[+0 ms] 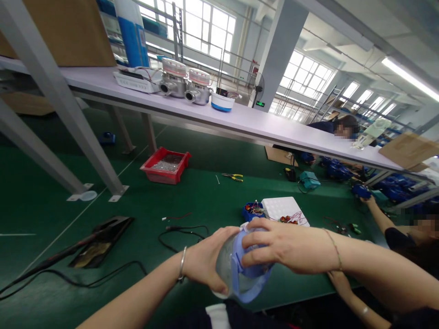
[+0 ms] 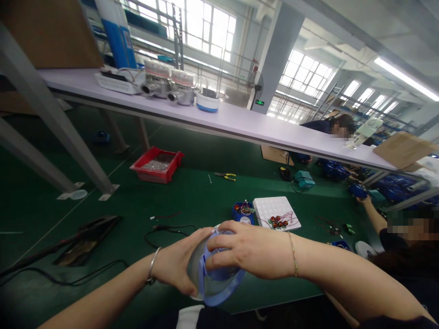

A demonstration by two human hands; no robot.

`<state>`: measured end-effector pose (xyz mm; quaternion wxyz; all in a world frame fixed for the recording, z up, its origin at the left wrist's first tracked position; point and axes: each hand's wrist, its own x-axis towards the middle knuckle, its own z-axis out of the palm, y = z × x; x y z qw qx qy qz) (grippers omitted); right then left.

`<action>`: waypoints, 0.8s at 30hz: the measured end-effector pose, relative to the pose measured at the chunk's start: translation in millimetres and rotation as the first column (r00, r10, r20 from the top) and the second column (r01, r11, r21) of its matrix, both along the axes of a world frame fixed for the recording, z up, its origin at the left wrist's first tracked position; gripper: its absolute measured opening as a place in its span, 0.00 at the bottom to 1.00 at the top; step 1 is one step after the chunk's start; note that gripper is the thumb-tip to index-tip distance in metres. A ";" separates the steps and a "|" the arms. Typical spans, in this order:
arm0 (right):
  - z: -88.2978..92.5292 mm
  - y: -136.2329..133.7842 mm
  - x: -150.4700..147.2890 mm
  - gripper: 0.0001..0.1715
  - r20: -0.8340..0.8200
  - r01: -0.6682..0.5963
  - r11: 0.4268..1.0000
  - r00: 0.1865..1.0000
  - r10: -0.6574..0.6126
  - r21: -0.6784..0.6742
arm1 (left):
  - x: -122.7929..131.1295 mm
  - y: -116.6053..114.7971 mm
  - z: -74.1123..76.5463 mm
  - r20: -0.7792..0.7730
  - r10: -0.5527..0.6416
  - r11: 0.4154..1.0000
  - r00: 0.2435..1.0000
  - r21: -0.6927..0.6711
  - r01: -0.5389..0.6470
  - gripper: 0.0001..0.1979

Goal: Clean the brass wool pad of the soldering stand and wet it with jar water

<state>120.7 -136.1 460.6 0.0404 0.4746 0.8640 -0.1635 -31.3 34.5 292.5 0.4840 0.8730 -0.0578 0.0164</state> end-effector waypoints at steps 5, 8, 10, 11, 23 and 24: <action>11.5 -6.3 -0.3 0.41 0.040 0.147 0.988 0.988 -0.148 0.036 | -3.0 0.1 3.7 -0.012 0.052 0.998 0.999 -0.029 -0.053 0.58; 2.3 -5.9 -6.9 0.52 0.104 0.427 0.897 0.893 -0.439 0.119 | -4.2 -4.7 -1.0 0.011 0.122 0.992 0.992 -0.020 -0.122 0.57; -9.1 -3.6 -12.7 0.56 0.197 0.524 0.839 0.815 -0.544 0.150 | -4.0 -7.5 -3.7 0.028 0.160 0.987 0.987 0.007 -0.161 0.57; -14.2 -2.5 -15.1 0.55 0.241 0.544 0.826 0.790 -0.564 0.147 | -3.7 -8.5 -4.2 0.041 0.175 0.984 0.984 0.026 -0.176 0.57; 16.9 -9.1 -5.3 0.23 0.120 0.149 0.982 0.979 -0.162 0.114 | -5.5 -6.8 -0.7 -0.036 0.103 0.990 0.994 -0.097 -0.106 0.56; 21.6 -10.6 -2.8 0.24 0.102 0.174 0.979 0.977 -0.185 0.108 | -6.4 -6.2 -1.2 -0.036 0.099 0.988 0.994 -0.116 -0.103 0.57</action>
